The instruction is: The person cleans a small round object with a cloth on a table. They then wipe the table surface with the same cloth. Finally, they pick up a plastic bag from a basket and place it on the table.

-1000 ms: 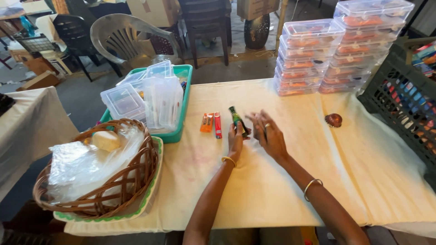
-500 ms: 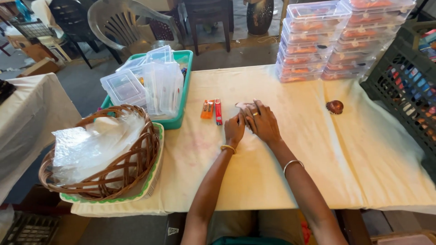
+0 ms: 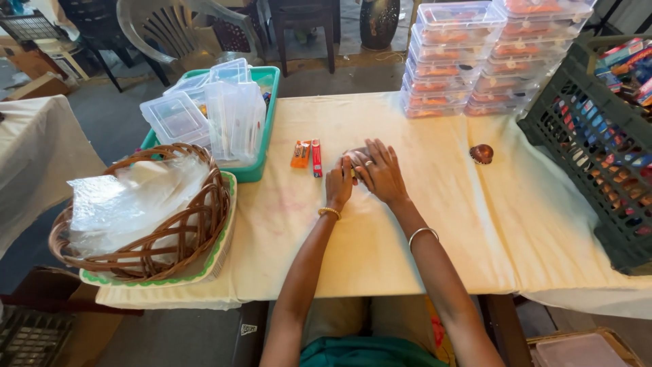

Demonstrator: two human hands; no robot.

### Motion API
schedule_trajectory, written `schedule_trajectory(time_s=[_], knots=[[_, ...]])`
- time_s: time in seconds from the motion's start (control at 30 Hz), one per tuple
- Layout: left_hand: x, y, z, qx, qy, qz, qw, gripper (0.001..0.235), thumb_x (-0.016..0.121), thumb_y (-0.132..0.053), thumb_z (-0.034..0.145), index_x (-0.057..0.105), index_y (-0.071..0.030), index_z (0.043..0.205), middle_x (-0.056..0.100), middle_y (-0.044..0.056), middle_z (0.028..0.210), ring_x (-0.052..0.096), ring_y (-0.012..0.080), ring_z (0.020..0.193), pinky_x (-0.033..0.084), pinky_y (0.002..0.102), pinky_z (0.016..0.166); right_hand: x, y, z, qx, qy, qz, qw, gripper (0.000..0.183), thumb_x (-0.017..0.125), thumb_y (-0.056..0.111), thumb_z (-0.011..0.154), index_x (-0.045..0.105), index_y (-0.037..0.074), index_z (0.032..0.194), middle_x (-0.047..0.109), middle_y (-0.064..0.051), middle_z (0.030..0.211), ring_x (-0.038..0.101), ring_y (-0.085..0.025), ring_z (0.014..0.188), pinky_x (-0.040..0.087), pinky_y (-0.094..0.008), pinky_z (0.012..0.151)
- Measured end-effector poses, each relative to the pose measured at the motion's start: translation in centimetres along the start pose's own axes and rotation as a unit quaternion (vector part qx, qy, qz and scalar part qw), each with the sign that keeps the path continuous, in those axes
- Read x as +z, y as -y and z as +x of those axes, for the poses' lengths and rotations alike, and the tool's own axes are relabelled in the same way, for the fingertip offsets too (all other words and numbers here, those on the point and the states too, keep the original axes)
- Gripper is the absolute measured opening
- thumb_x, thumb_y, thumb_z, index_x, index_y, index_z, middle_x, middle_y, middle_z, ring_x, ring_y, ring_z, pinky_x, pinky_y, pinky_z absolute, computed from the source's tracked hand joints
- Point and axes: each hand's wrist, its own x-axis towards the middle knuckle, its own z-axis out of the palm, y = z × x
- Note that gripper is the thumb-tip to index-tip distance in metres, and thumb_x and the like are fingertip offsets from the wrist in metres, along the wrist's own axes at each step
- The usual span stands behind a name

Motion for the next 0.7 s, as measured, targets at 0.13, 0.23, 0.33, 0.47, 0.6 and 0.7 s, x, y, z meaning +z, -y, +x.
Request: schedule_trajectory(time_s=[0.13, 0.23, 0.33, 0.47, 0.6, 0.7], knots=[[0.1, -0.3, -0.1, 0.021, -0.001, 0.027, 0.999, 0.046, 0.048, -0.048, 0.108, 0.069, -0.007, 0.104, 0.073, 0.008, 0.063, 0.073, 0.0182, 0.059, 0.052, 0.033, 0.056, 1.2, -2.0, -1.2, 0.094, 0.007, 0.011, 0.995, 0.040, 0.051, 0.035, 0.108, 0.066, 0.002, 0.125, 0.057, -0.021, 0.147, 0.048, -0.039, 0.140, 0.034, -0.051, 0.119], [-0.2, -0.2, -0.1, 0.016, -0.031, -0.050, 0.998, 0.041, 0.060, -0.044, 0.099, 0.065, -0.004, 0.108, 0.074, 0.010, 0.068, 0.068, 0.0175, 0.053, 0.051, 0.032, 0.048, 1.4, -2.3, -1.5, 0.201, 0.109, 0.137, 0.964, 0.045, 0.047, 0.038, 0.108, 0.062, 0.004, 0.133, 0.063, -0.020, 0.138, 0.053, -0.040, 0.129, 0.039, -0.048, 0.113], [0.1, 2.2, 0.8, -0.023, 0.005, -0.166, 0.986, 0.037, 0.057, -0.039, 0.104, 0.063, -0.004, 0.110, 0.075, 0.008, 0.074, 0.070, 0.0085, 0.061, 0.054, 0.025, 0.049, 1.1, -1.7, -1.4, 0.133, 0.028, 0.116, 0.984, 0.045, 0.051, 0.032, 0.108, 0.062, 0.000, 0.136, 0.058, -0.029, 0.138, 0.051, -0.043, 0.128, 0.041, -0.048, 0.106], [0.1, 4.8, 2.0, -0.058, 0.036, -0.296, 0.953, 0.045, 0.047, -0.038, 0.111, 0.066, 0.001, 0.100, 0.067, 0.009, 0.064, 0.055, 0.0105, 0.044, 0.042, 0.025, 0.041, -3.1, 1.7, 0.4, -0.022, -0.071, 0.003, 0.997, 0.039, 0.052, 0.030, 0.105, 0.066, 0.005, 0.131, 0.065, -0.020, 0.134, 0.060, -0.035, 0.121, 0.048, -0.048, 0.100], [0.1, 5.2, 2.2, -0.059, 0.037, -0.265, 0.962, 0.049, 0.045, -0.038, 0.111, 0.069, 0.001, 0.095, 0.066, 0.009, 0.063, 0.055, 0.0107, 0.044, 0.042, 0.025, 0.041, 0.1, -0.2, -0.8, 0.065, 0.004, 0.028, 0.997, 0.031, 0.057, 0.036, 0.106, 0.070, 0.009, 0.111, 0.074, -0.011, 0.109, 0.070, -0.031, 0.101, 0.056, -0.045, 0.085], [0.6, 4.2, 1.8, -0.054, 0.087, -0.267, 0.958, 0.042, 0.046, -0.037, 0.108, 0.067, -0.001, 0.106, 0.073, 0.009, 0.074, 0.068, 0.0110, 0.056, 0.055, 0.025, 0.053, -0.4, -0.9, -1.0, 0.158, 0.036, 0.084, 0.983, 0.030, 0.052, 0.033, 0.110, 0.069, 0.008, 0.108, 0.076, -0.011, 0.108, 0.072, -0.033, 0.085, 0.055, -0.044, 0.073]])
